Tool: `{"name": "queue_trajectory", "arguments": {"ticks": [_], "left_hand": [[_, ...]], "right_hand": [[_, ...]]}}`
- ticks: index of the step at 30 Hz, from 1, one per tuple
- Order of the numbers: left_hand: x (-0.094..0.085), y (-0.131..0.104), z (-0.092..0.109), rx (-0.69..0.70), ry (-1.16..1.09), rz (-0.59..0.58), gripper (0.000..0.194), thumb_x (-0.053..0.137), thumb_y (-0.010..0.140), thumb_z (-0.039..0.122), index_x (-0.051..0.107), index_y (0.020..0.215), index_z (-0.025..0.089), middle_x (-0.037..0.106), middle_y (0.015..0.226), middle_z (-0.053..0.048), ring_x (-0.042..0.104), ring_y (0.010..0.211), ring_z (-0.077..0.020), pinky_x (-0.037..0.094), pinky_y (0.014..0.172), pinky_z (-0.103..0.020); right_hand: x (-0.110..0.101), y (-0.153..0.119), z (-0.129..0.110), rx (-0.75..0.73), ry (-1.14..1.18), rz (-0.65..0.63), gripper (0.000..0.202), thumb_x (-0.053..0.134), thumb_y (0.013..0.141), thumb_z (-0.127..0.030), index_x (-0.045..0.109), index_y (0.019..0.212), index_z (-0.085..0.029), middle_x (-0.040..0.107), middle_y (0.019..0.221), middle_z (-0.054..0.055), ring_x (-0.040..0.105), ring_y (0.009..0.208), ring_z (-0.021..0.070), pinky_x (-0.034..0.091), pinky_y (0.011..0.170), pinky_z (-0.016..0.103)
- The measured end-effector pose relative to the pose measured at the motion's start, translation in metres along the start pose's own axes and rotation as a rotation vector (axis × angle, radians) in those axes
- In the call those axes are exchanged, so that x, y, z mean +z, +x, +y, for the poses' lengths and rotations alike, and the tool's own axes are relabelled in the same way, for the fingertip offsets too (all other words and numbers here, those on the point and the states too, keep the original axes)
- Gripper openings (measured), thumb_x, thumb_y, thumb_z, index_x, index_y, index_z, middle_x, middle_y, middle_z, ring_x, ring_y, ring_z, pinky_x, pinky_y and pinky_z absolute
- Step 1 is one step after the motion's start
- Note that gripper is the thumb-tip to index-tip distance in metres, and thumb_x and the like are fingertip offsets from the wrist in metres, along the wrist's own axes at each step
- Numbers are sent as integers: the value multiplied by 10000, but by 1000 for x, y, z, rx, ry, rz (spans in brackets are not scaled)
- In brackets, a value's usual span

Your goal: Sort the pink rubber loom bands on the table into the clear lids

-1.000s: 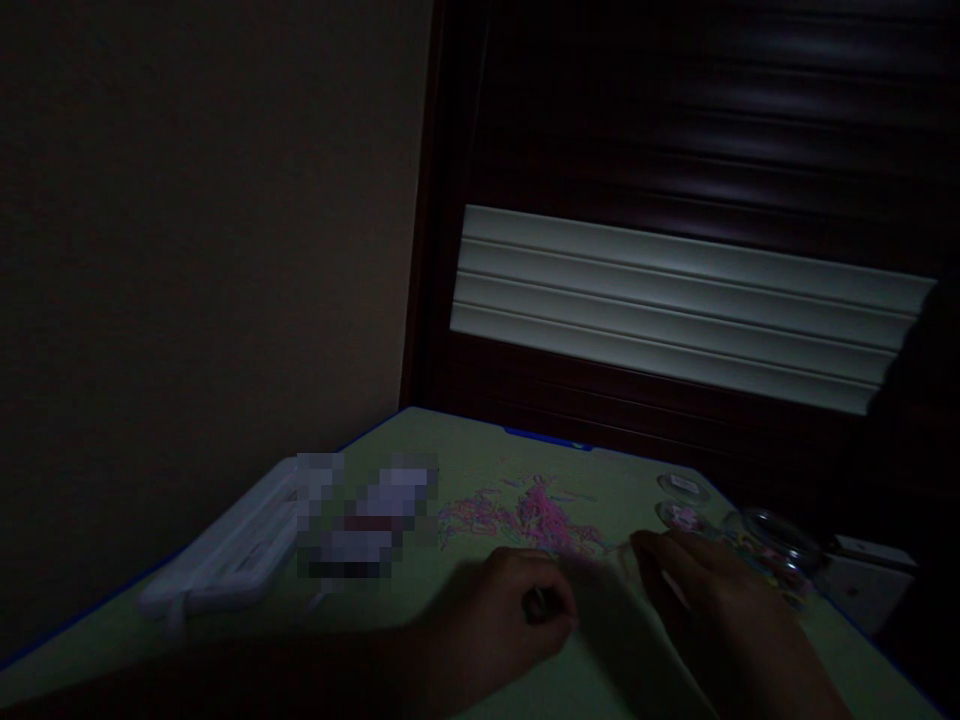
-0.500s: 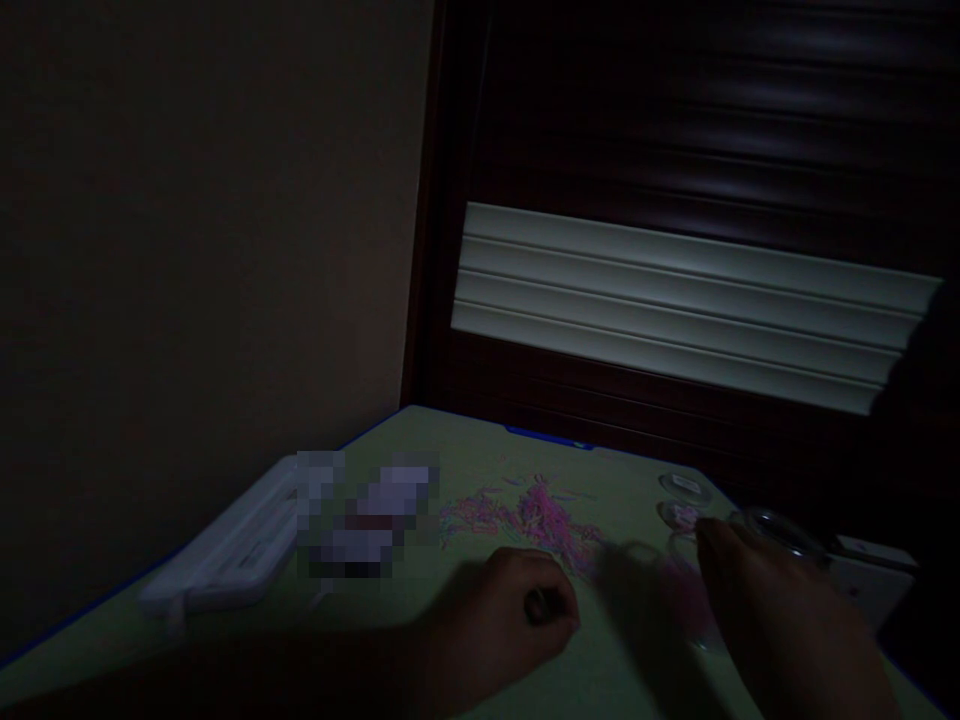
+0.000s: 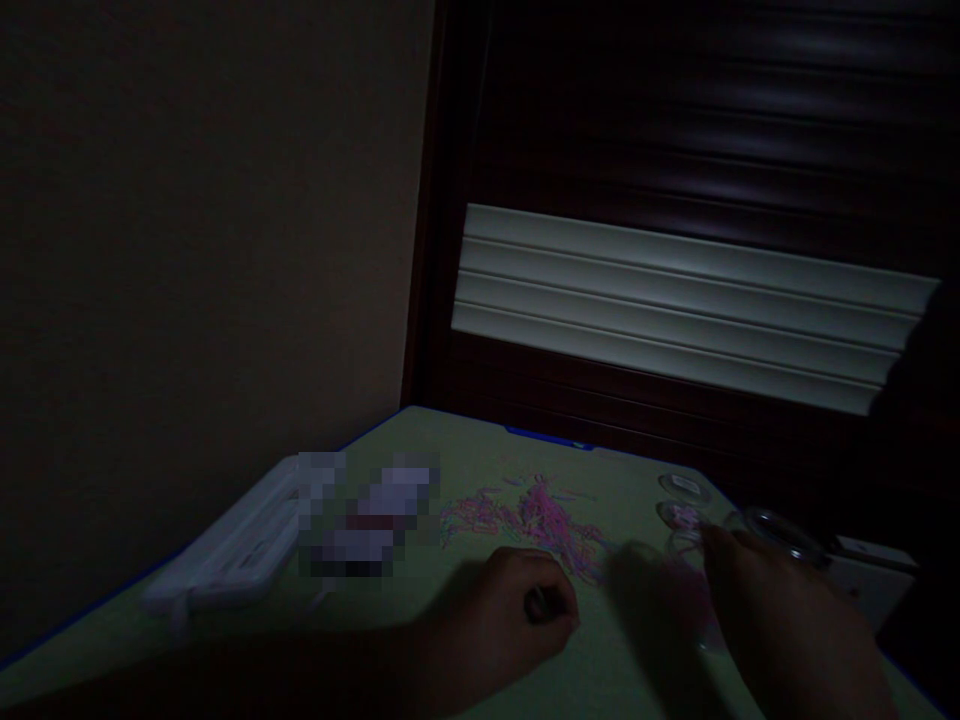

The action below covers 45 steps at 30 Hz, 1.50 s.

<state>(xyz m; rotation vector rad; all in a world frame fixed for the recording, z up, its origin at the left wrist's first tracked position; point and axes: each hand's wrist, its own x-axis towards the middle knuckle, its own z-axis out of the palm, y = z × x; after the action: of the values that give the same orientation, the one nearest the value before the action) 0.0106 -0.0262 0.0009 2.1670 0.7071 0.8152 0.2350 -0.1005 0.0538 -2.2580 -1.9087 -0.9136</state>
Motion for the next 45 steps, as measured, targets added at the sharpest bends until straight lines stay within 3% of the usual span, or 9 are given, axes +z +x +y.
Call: {"name": "queue_trajectory", "arguments": {"ticks": [11, 16, 21, 25, 29, 34, 38, 41, 45], "left_hand": [[-1, 1, 5, 2, -14, 6, 91, 551, 714, 143, 632, 747, 166, 603, 736, 28, 564, 676, -95, 408, 601, -168], [-2, 0, 6, 2, 6, -6, 84, 554, 725, 162, 634, 752, 168, 603, 743, 30, 559, 674, -95, 403, 597, -168], [0, 0, 4, 9, 15, 8, 91, 553, 724, 154, 633, 761, 173, 605, 750, 35, 559, 680, -92, 397, 604, -169], [0, 1, 2, 25, 20, 21, 86, 559, 710, 138, 632, 744, 169, 601, 728, 36, 559, 671, -90, 395, 600, -164], [1, 1, 2, 12, 18, 21, 78, 566, 716, 157, 634, 749, 172, 606, 733, 36, 564, 674, -92, 397, 600, -162], [0, 0, 1, 17, 23, 19, 86, 560, 720, 152, 636, 755, 176, 601, 729, 40, 560, 675, -88, 395, 602, -158], [-3, 0, 0, 25, 73, 7, 85, 558, 724, 157, 634, 759, 172, 595, 748, 32, 556, 683, -94, 393, 611, -168], [-14, 4, 1, 66, 108, -24, 100, 543, 722, 132, 631, 755, 167, 591, 749, 26, 547, 683, -93, 385, 605, -170], [-41, 14, 5, 175, 224, -65, 122, 517, 728, 92, 621, 721, 155, 571, 688, 30, 525, 661, -86, 368, 620, -177]], "right_hand": [[-2, -1, -4, 17, -14, -10, 350, 377, 768, -28, 603, 1012, -133, 656, 891, 137, 619, 745, 267, 421, 560, 348], [1, 3, -4, -45, 52, 45, 283, 417, 805, -112, 607, 1007, -169, 655, 870, 112, 619, 729, 249, 422, 566, 328], [1, 8, -18, -370, 249, 90, 217, 433, 808, -103, 615, 862, -208, 629, 794, 59, 591, 725, 202, 403, 643, 309], [6, 5, -39, -575, 495, 30, 154, 506, 736, -74, 578, 752, -209, 588, 698, 12, 546, 644, 148, 354, 541, 230], [10, 4, -44, -559, 527, -2, 169, 531, 676, -37, 567, 697, -201, 568, 660, -1, 518, 594, 134, 320, 513, 228], [5, 5, -38, -533, 540, -36, 209, 511, 716, -23, 593, 781, -204, 588, 711, 8, 549, 664, 146, 344, 569, 225], [7, 4, -39, -542, 532, -64, 181, 518, 705, -26, 584, 716, -193, 579, 666, 7, 532, 608, 140, 338, 537, 230], [11, 4, -41, -541, 538, -50, 176, 520, 697, -34, 587, 709, -196, 578, 661, 6, 531, 595, 138, 338, 526, 231], [10, 3, -40, -536, 545, -43, 187, 488, 718, -43, 585, 714, -203, 581, 675, 6, 532, 589, 137, 339, 508, 230]]}}
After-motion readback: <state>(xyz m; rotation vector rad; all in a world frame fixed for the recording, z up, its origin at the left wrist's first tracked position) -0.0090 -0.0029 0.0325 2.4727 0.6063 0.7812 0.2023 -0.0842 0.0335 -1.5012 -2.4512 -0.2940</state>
